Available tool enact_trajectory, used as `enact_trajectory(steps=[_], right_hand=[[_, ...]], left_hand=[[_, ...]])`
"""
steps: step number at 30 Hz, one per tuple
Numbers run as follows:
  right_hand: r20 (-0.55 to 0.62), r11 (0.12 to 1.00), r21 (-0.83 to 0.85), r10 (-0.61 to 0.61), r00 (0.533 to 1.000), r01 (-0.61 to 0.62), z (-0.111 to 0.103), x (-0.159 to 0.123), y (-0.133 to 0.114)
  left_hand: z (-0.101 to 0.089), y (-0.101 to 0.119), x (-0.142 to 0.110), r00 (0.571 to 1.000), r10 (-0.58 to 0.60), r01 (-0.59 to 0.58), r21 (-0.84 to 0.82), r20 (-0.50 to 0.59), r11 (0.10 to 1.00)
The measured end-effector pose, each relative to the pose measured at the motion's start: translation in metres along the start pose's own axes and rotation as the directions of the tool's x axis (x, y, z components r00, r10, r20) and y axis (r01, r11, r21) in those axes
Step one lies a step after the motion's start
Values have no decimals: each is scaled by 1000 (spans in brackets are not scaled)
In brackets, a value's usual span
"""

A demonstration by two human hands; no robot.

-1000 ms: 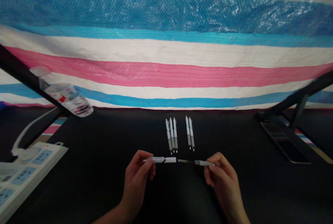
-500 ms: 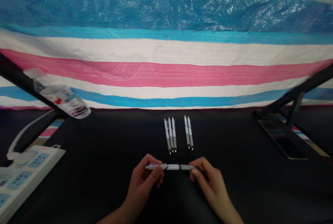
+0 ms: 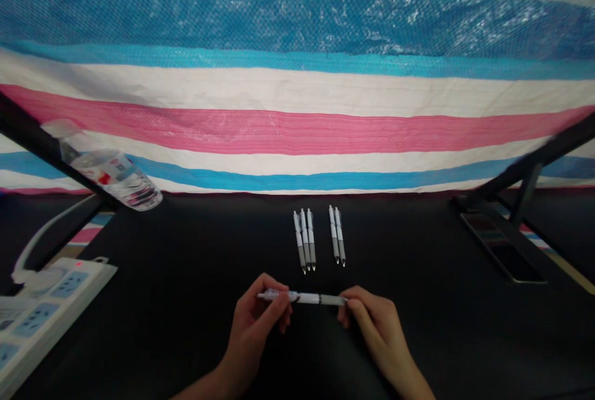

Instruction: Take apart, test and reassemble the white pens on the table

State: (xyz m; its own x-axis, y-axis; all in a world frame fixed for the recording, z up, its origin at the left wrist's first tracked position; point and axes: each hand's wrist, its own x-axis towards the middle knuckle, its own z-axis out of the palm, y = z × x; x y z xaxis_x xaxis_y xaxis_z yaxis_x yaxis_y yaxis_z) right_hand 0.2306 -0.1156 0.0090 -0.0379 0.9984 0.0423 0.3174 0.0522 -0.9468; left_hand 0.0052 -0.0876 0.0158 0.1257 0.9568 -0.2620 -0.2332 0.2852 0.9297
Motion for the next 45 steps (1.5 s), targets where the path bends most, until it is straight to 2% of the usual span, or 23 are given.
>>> enact_trajectory(steps=[4,8,13,16,24,28,30,32,34,38,45], right_hand=[[-67,1000,10,-1,998,2,0,1,1],[29,999,-32,-6,1000,7,0,1,1],[0,998,-66,-13,1000,13,1,0,-2],[84,992,-122,-33,996,43,1,-1,-7],[174,995,-65,92,980,-81,-1,-2,-9],[180,994,-93,77,981,-61,1,-1,-11],[235,991,-126,67,970,-38,3,0,-13],[291,990,-139,60,955,-20,4,1,-15],[297,993,-120,47,954,-11,4,1,-16],[264,997,-81,29,964,-7,4,1,-15],[291,981,-195,50,956,8,6,1,-16]], left_hand=[[2,2,1,1000,-12,12,-16,-27,1000],[3,4,2,999,-29,28,-36,-35,999],[3,4,1,999,-41,40,-42,-19,998],[2,2,1,999,-32,32,-23,6,999],[3,6,4,999,11,-13,50,47,999],[5,5,7,995,102,-103,45,20,994],[4,4,11,989,148,-148,25,10,989],[3,5,16,991,135,-135,-21,8,991],[1,8,21,994,109,-109,-50,1,993],[2,19,28,990,144,-144,-12,13,990],[6,21,32,984,158,-164,67,81,984]])
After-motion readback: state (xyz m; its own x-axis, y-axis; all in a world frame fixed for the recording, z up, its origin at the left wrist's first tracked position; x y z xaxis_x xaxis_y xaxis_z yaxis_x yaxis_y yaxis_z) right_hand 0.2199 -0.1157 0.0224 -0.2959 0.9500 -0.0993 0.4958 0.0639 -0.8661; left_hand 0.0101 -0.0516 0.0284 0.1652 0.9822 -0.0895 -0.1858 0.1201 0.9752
